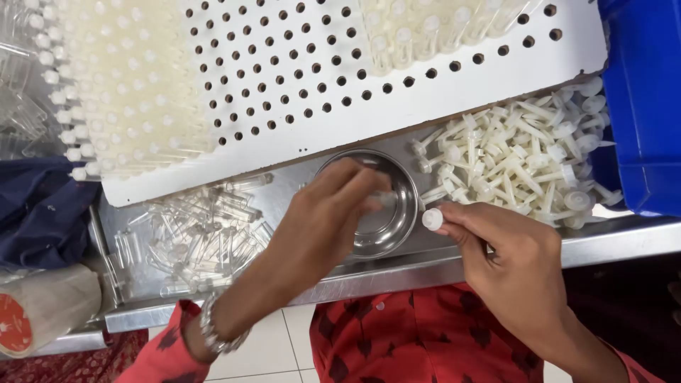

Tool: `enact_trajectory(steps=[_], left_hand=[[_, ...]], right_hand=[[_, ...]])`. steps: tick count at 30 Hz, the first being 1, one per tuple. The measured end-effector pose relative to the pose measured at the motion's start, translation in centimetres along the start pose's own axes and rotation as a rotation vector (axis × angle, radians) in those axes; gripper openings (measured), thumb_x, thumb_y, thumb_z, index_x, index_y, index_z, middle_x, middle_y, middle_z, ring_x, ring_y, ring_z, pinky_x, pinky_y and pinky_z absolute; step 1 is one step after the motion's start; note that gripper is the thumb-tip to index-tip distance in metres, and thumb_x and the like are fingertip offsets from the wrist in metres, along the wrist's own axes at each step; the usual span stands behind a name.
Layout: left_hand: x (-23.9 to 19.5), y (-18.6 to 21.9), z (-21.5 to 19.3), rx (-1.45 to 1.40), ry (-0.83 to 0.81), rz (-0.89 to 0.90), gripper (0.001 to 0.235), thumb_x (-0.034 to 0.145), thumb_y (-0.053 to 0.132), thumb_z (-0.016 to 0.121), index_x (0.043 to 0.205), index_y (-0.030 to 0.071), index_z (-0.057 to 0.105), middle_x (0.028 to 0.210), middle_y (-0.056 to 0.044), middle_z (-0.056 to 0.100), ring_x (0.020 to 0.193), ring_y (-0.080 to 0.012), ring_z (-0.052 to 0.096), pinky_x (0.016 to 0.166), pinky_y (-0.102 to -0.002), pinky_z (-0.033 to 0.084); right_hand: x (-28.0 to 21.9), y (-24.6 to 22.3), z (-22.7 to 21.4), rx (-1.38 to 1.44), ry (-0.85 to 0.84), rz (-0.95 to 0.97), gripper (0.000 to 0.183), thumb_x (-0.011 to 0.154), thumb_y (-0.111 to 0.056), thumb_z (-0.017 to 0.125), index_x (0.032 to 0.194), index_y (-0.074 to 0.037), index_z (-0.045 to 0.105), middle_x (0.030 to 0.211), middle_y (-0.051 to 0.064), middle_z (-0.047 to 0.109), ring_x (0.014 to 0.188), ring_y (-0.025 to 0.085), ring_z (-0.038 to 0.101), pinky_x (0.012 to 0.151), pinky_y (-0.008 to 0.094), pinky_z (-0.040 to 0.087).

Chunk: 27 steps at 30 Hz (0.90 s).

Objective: Assemble plastic caps and tubes and place them into a tray.

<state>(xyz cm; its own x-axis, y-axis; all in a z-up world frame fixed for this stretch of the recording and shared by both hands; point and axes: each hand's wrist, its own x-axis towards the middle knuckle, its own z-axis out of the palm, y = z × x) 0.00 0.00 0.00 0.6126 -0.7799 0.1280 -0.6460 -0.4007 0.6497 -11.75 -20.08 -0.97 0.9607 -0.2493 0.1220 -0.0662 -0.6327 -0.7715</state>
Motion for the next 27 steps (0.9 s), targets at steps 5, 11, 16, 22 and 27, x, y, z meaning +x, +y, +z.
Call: enact_trajectory(steps=[5, 11, 16, 22, 27], left_hand=[[-1.4, 2.7, 0.4, -0.396, 0.060, -0.261, 0.016, 0.091, 0.008, 0.074, 0.096, 0.001, 0.061, 0.101, -0.012, 0.069, 0.083, -0.0210, 0.074, 0.061, -0.033, 0.061], [-3.1, 2.7, -0.1, -0.357, 0.071, -0.116, 0.015, 0.084, -0.008, 0.067, 0.091, -0.001, 0.056, 0.090, -0.012, 0.058, 0.074, -0.0247, 0.069, 0.057, -0.035, 0.056], [-3.0, 0.3, -0.8, -0.328, -0.041, 0.143, 0.017, 0.085, -0.014, 0.064, 0.089, 0.000, 0.054, 0.090, -0.013, 0.049, 0.078, -0.0285, 0.060, 0.064, -0.041, 0.050], [0.9, -1.0, -5.6, -0.564, -0.202, 0.108, 0.012, 0.086, -0.006, 0.055, 0.094, 0.001, 0.061, 0.096, -0.011, 0.056, 0.085, -0.0263, 0.065, 0.077, -0.035, 0.060], [7.0, -6.8, -15.3, -0.377, 0.421, -0.363, 0.008, 0.097, 0.004, 0.055, 0.092, 0.010, 0.053, 0.099, -0.007, 0.069, 0.089, -0.0142, 0.074, 0.073, -0.023, 0.064]], right_hand=[[-0.1, 0.2, 0.7, 0.032, -0.007, -0.032, 0.025, 0.082, 0.009, 0.067, 0.104, 0.002, 0.075, 0.092, 0.014, 0.077, 0.074, 0.021, 0.076, 0.062, 0.029, 0.057], [-0.2, -0.4, 0.7, 0.138, -0.179, 0.049, 0.022, 0.078, 0.008, 0.064, 0.096, 0.001, 0.075, 0.074, 0.008, 0.076, 0.064, 0.014, 0.071, 0.053, 0.027, 0.053], [-0.5, 1.6, 0.5, 0.178, -0.743, 0.502, 0.012, 0.088, -0.009, 0.070, 0.089, -0.003, 0.080, 0.055, 0.006, 0.063, 0.050, 0.013, 0.050, 0.047, 0.029, 0.043], [-2.0, 5.5, 1.7, 0.615, -0.886, 0.414, 0.021, 0.104, -0.018, 0.064, 0.092, -0.001, 0.064, 0.073, 0.007, 0.062, 0.068, 0.010, 0.054, 0.062, 0.027, 0.045], [0.0, 5.2, 0.9, -0.471, -0.294, 0.013, 0.020, 0.086, -0.030, 0.075, 0.103, -0.019, 0.080, 0.095, 0.002, 0.074, 0.091, 0.013, 0.068, 0.082, 0.031, 0.053]])
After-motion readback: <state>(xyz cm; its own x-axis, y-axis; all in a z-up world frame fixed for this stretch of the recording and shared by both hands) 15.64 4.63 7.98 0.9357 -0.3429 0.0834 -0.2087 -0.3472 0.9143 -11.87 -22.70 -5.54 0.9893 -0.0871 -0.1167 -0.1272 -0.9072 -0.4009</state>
